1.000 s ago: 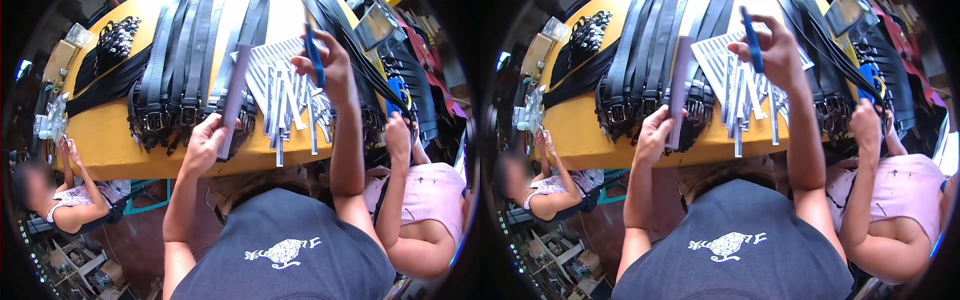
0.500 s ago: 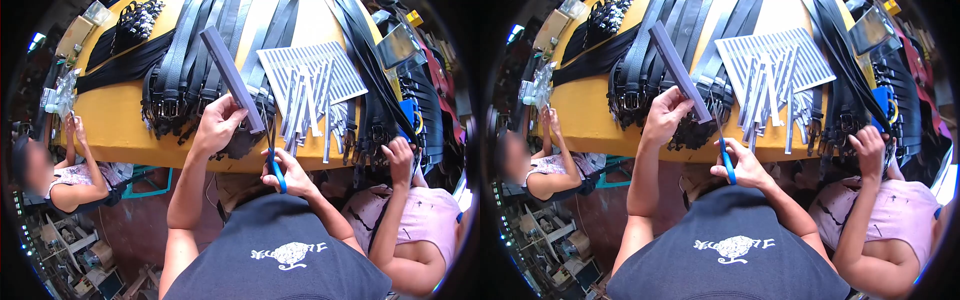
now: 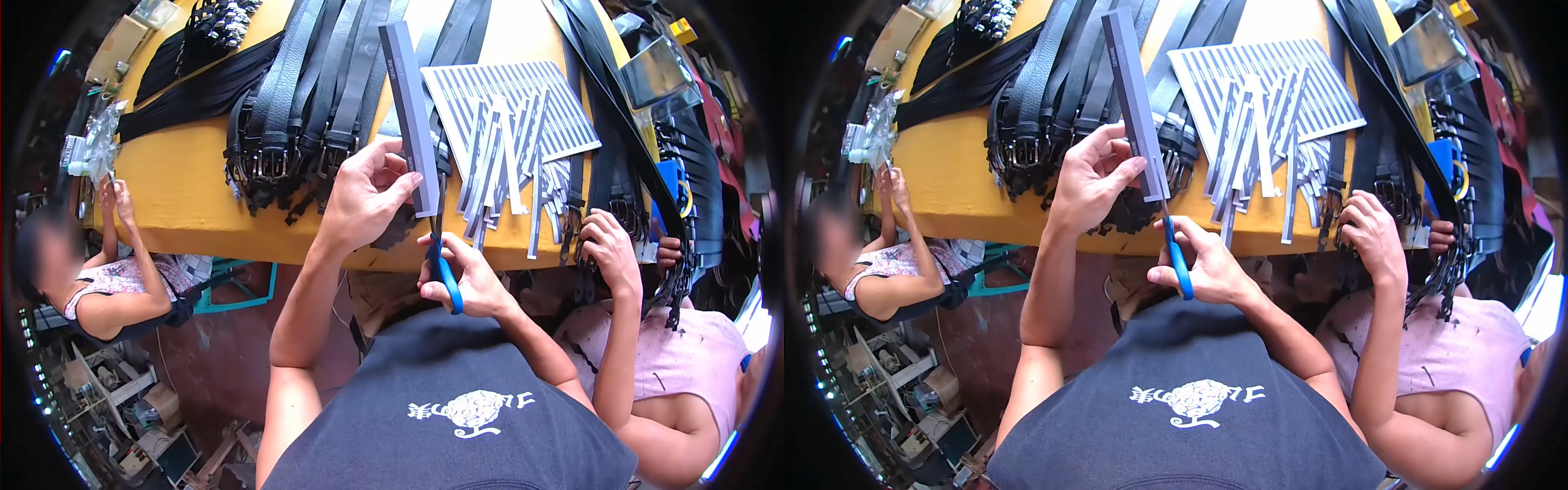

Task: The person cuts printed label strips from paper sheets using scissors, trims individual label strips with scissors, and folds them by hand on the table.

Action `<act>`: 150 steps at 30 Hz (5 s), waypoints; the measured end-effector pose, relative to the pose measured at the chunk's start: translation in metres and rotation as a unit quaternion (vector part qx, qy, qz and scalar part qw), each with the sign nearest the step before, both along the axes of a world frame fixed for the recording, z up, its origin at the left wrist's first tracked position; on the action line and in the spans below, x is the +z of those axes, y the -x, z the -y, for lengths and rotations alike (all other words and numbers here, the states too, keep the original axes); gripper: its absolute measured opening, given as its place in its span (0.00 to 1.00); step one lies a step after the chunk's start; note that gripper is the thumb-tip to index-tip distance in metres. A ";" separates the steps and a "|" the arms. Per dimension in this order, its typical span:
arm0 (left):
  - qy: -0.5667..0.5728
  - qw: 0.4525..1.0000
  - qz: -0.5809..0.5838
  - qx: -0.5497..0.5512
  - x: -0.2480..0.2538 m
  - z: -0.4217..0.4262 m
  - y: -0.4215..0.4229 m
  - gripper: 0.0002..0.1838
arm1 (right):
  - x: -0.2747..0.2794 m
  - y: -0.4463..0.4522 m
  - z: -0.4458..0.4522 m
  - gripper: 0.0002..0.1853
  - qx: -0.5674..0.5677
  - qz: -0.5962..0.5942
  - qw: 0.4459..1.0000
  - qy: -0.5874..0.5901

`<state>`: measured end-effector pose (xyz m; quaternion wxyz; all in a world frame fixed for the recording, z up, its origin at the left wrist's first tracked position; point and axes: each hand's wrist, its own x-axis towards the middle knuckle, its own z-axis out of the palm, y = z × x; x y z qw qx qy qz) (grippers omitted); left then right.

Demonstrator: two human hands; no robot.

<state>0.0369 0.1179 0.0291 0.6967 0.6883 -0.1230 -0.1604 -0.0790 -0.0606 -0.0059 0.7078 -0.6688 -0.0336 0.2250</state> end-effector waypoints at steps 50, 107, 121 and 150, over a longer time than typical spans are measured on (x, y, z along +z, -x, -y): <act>-0.003 0.998 0.058 0.032 0.022 0.002 0.009 0.34 | 0.015 -0.005 -0.001 0.43 0.003 -0.011 1.000 0.021; 0.026 0.995 0.077 0.057 0.021 0.005 0.014 0.34 | 0.008 -0.001 0.000 0.29 -0.061 -0.032 0.998 0.003; 0.031 0.997 0.065 0.033 0.023 0.025 0.008 0.29 | -0.002 0.010 0.014 0.31 -0.102 -0.043 0.992 -0.054; 0.030 0.999 0.035 -0.012 0.001 0.106 0.021 0.25 | 0.001 0.022 0.076 0.32 -0.161 -0.044 0.986 -0.019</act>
